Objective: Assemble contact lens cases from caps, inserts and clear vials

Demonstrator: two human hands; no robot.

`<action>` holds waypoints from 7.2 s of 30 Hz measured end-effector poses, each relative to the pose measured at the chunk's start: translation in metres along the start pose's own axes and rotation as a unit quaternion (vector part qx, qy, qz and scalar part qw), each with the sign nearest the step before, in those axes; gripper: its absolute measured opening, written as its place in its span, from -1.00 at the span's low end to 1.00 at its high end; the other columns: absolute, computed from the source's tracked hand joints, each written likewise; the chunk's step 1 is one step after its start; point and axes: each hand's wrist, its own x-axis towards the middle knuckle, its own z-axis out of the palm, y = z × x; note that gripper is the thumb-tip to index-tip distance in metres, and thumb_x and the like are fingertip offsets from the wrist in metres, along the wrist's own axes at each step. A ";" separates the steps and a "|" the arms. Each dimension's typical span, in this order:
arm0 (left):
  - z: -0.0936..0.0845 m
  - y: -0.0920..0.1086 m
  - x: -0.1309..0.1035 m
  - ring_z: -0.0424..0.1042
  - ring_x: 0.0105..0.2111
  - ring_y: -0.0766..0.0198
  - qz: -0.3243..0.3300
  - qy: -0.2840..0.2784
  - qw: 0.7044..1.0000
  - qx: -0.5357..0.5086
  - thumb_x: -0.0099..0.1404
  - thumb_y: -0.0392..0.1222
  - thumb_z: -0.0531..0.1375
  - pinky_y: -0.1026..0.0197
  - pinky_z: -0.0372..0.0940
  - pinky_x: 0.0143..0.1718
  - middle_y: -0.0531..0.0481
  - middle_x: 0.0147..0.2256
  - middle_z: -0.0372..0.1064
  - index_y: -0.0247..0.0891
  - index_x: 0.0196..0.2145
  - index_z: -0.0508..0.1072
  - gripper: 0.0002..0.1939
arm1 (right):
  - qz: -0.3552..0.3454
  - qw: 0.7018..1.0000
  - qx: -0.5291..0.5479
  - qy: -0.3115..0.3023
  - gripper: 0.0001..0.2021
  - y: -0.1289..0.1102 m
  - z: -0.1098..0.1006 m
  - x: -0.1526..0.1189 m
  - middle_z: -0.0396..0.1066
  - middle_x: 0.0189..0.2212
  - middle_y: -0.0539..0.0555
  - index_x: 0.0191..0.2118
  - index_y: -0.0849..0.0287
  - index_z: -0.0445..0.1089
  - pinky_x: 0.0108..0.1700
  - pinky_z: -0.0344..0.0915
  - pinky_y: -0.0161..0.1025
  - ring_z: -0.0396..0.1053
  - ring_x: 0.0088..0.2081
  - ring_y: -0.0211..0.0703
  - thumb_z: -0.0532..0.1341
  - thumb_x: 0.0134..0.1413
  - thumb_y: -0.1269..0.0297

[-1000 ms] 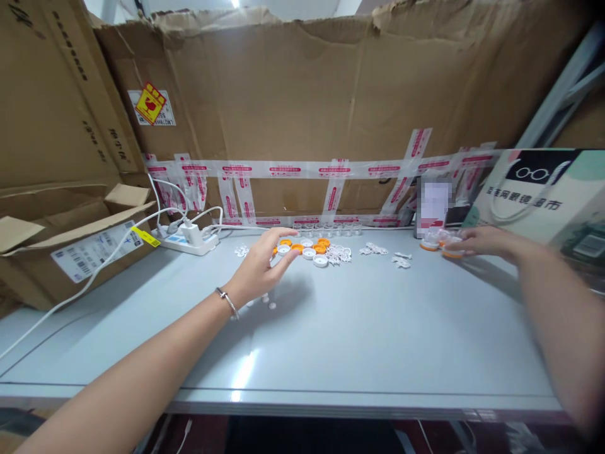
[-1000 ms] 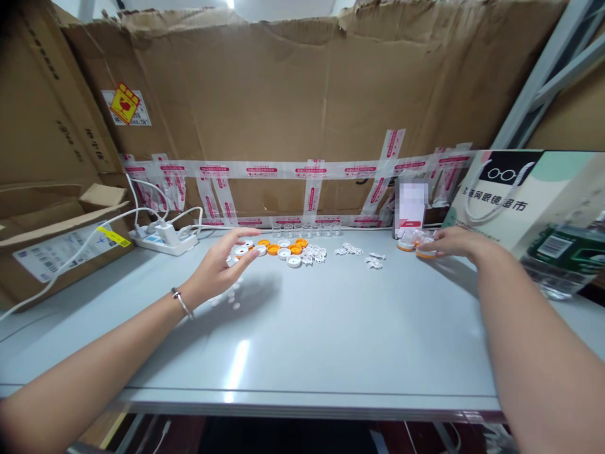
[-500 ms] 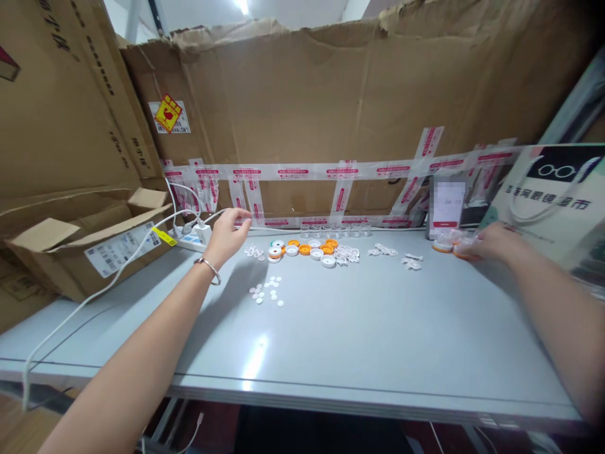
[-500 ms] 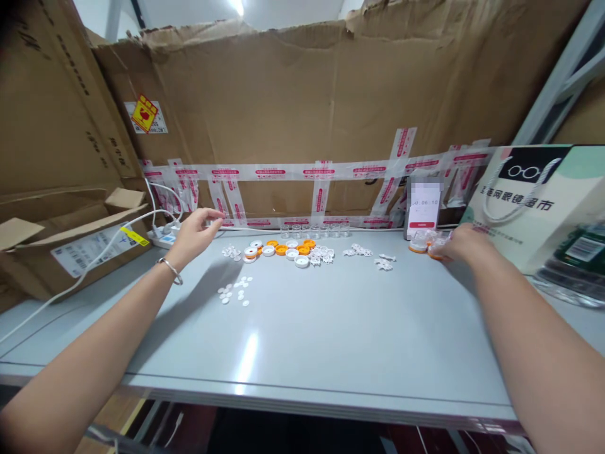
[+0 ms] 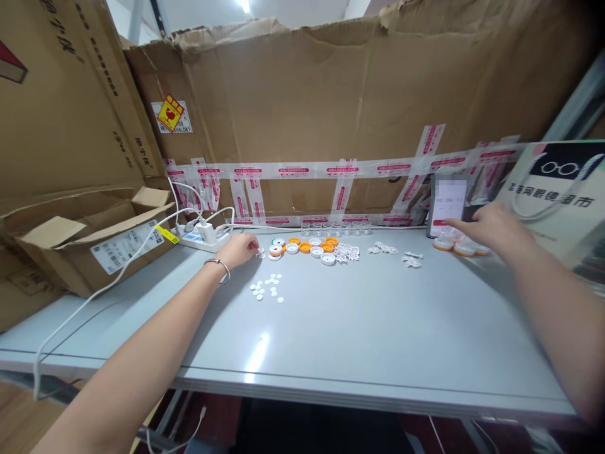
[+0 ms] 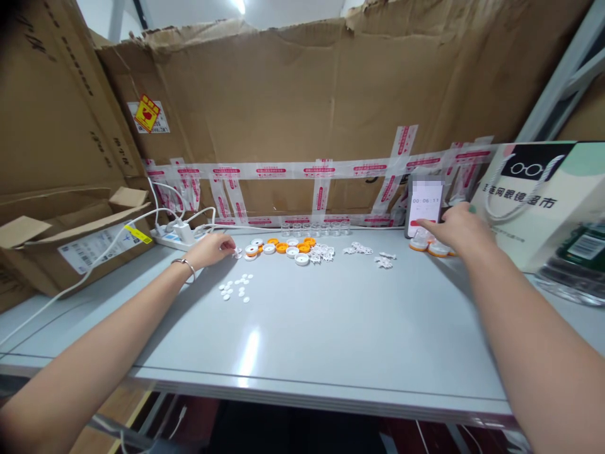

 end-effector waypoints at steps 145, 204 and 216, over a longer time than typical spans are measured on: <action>0.017 0.097 -0.023 0.39 -0.28 0.28 0.376 0.026 0.925 -0.043 0.31 -0.37 -0.03 0.25 0.35 -0.27 -0.08 -0.23 0.40 -0.30 -0.16 0.38 -0.76 | -0.257 0.751 0.333 -0.509 -0.71 -0.148 0.020 -0.141 0.20 -0.48 -0.05 -0.17 0.17 0.28 -0.44 0.16 -0.36 0.18 -0.47 -0.31 0.18 -0.01 0.16; 0.025 0.112 -0.020 0.38 -0.42 0.34 0.275 0.041 0.958 -0.070 0.22 -0.33 0.10 0.30 0.20 -0.34 0.01 -0.42 0.43 -0.30 -0.38 0.43 -0.89 | -0.336 0.780 0.330 -0.411 -0.74 -0.147 0.032 -0.158 0.14 -0.59 -0.11 -0.24 0.19 0.36 -0.50 0.05 -0.37 0.12 -0.54 -0.34 0.19 -0.05 0.17; 0.028 0.109 -0.021 0.42 -0.36 0.35 0.328 0.028 0.943 -0.034 0.25 -0.32 0.07 0.28 0.17 -0.28 0.02 -0.38 0.45 -0.26 -0.35 0.46 -0.84 | -0.335 0.781 0.326 -0.413 -0.74 -0.146 0.031 -0.158 0.14 -0.59 -0.11 -0.24 0.20 0.37 -0.49 0.05 -0.36 0.11 -0.54 -0.33 0.20 -0.06 0.17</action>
